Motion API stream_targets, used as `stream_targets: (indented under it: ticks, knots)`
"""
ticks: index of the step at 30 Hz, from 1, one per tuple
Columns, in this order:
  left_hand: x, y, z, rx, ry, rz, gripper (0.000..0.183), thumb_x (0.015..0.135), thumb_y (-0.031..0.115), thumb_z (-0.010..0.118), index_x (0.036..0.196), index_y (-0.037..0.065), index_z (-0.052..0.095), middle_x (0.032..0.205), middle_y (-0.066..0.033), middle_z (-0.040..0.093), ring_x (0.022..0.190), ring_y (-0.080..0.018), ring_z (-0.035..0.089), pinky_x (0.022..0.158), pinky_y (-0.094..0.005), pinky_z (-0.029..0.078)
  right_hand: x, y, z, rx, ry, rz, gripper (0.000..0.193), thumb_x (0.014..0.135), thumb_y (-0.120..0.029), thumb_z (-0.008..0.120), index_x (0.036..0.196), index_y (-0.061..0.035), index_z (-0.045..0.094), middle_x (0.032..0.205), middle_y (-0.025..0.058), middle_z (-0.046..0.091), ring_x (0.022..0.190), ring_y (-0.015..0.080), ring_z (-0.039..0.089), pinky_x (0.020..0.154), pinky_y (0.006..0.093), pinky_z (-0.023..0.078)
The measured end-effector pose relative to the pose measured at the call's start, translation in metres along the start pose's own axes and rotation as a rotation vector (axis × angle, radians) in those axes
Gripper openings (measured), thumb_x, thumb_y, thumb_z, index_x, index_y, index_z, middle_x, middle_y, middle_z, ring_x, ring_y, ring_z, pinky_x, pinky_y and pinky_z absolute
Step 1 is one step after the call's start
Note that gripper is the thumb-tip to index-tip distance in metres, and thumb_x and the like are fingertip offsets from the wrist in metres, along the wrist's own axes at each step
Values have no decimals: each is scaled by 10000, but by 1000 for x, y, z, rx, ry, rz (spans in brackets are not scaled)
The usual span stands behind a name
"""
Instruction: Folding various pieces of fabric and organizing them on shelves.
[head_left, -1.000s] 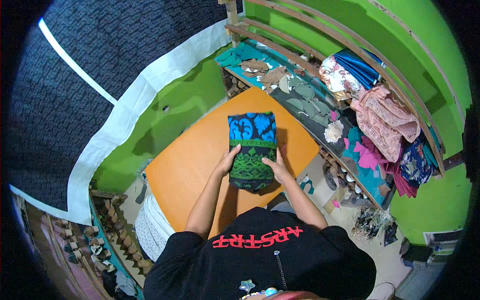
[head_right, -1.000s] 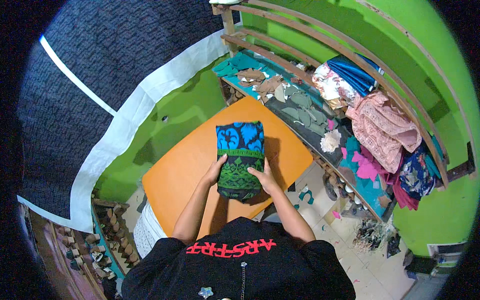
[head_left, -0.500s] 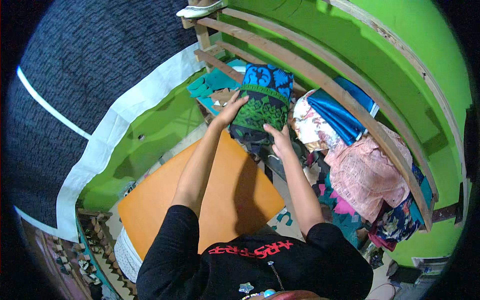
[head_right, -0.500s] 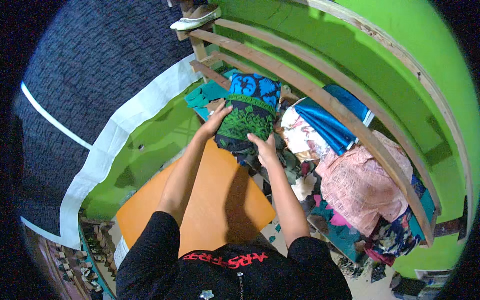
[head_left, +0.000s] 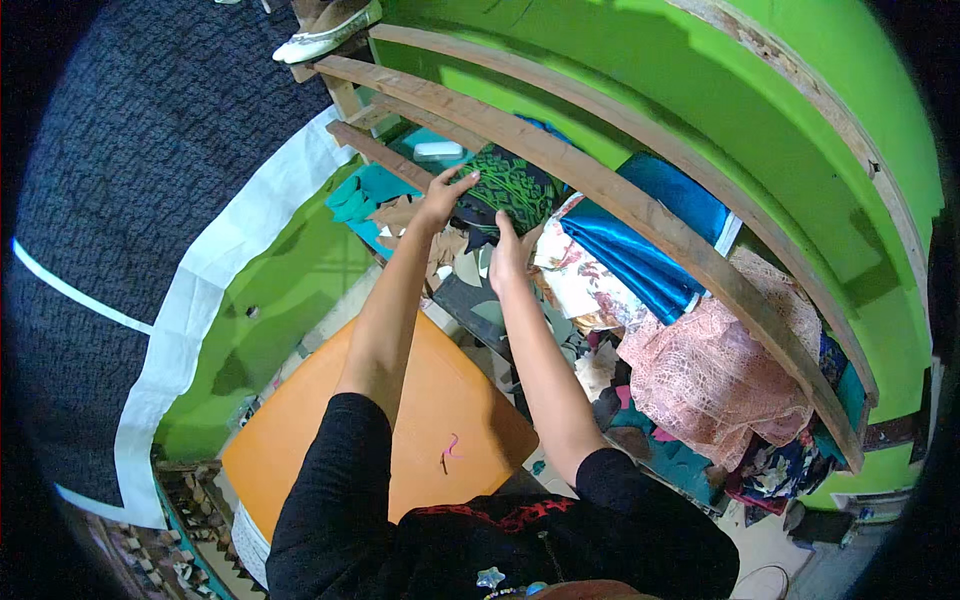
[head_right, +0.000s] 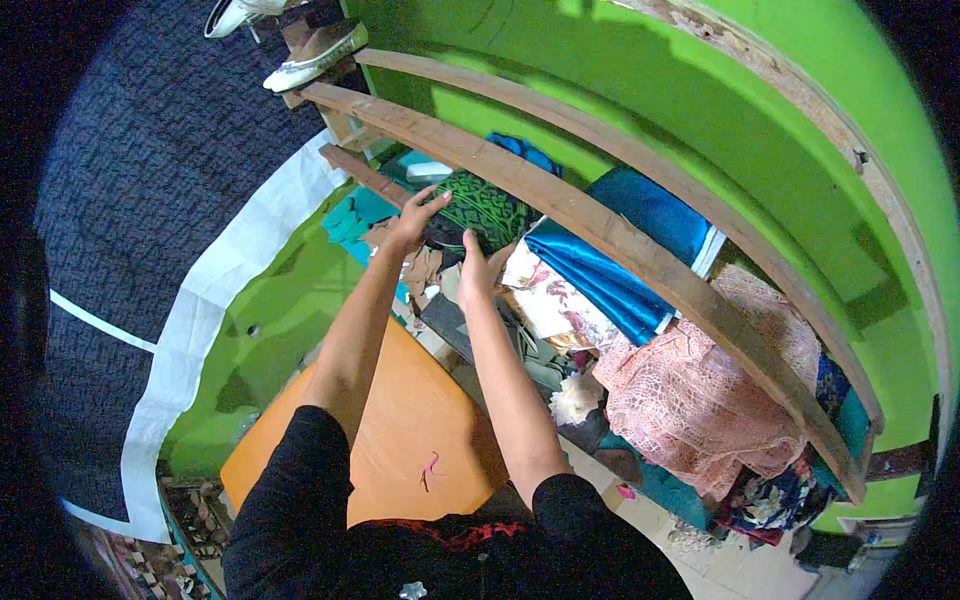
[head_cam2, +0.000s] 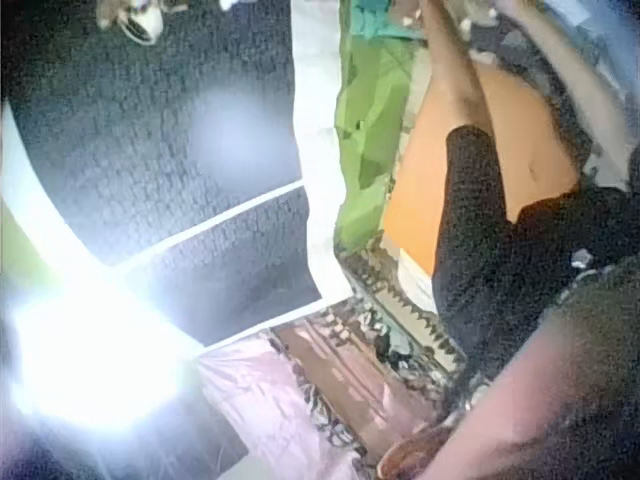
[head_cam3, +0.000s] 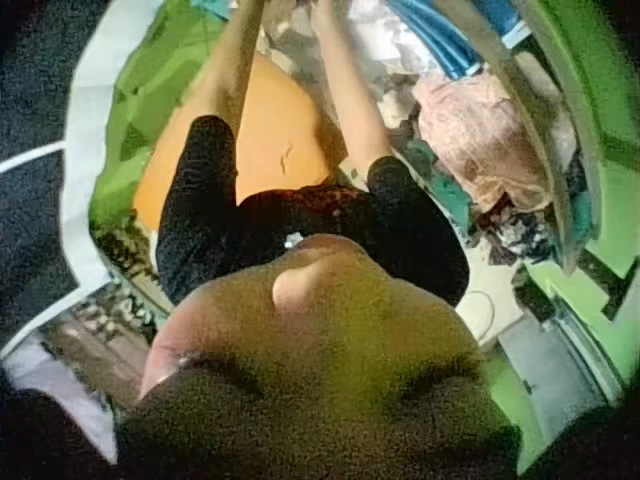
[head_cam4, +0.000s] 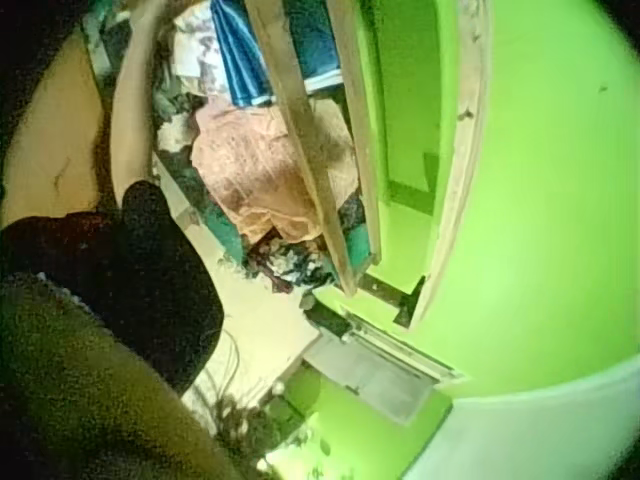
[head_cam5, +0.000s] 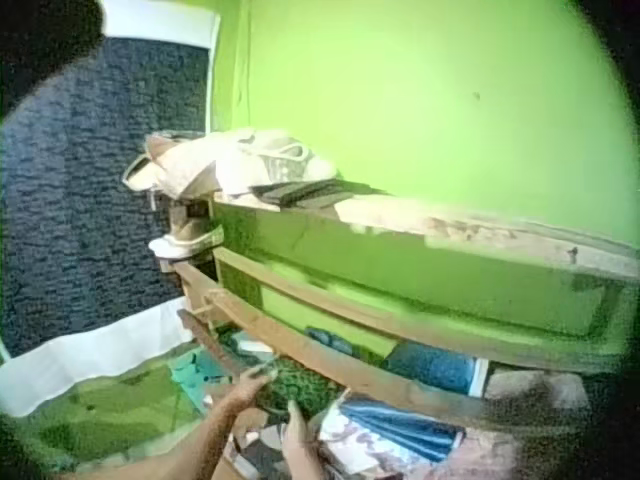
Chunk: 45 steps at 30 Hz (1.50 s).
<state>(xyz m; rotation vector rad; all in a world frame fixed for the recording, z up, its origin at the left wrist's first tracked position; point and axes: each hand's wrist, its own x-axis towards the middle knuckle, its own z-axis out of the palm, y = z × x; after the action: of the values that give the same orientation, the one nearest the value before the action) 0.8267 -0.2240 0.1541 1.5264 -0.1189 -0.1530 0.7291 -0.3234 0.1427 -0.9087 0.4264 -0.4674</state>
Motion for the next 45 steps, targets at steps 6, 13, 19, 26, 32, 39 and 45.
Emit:
stream_targets:
  ticks: [6,13,19,26,32,39,45]
  knots:
    - [17,-17,21,123,-143,-36,603,718,303,654,1153,-43,421,1025,-117,543,918,-169,509,801,-277,393,-5,12,-29,-301,-49,194,883,722,-212,575,1314,-95,-70,1298,149,190,1166,258,259,936,407,242]
    - [27,-24,17,553,-47,234,576,691,413,638,1062,-11,517,957,-166,582,865,-278,555,763,-317,425,-45,12,-34,-329,-240,140,867,746,-208,561,1302,4,-70,1328,190,111,1213,253,219,960,327,233]
    - [-23,32,69,1218,98,465,602,723,517,508,1220,204,378,1274,-96,357,1210,-309,250,908,-566,216,-75,21,-77,-540,-292,-73,654,754,-147,577,1260,-40,177,1235,157,190,1079,261,366,870,323,358]
    - [-55,-14,76,1243,6,328,652,696,585,473,1271,378,248,1393,-84,34,1212,-480,43,904,-638,128,-95,12,-96,-481,-341,-4,422,732,-88,586,1093,-20,380,1126,138,299,923,220,445,773,288,415]
    - [-80,-6,45,903,-54,473,718,683,401,609,1289,207,275,1353,-164,178,1234,-375,164,971,-438,227,-110,23,-113,-564,-417,0,300,749,-95,551,1022,-31,443,980,88,460,855,155,484,724,265,406]
    - [-271,-106,-34,612,278,242,529,708,219,598,1169,49,403,1235,-200,360,1165,-363,308,946,-399,278,-178,50,-117,-700,-785,181,233,779,-164,531,971,-43,478,862,54,518,756,108,511,592,246,418]
    - [-504,-139,-94,990,517,-320,538,727,293,567,1213,166,376,1311,-151,252,1219,-347,210,920,-583,193,-289,105,-132,-1167,-1152,205,345,732,-247,572,975,-13,495,826,107,543,774,222,541,697,327,445]
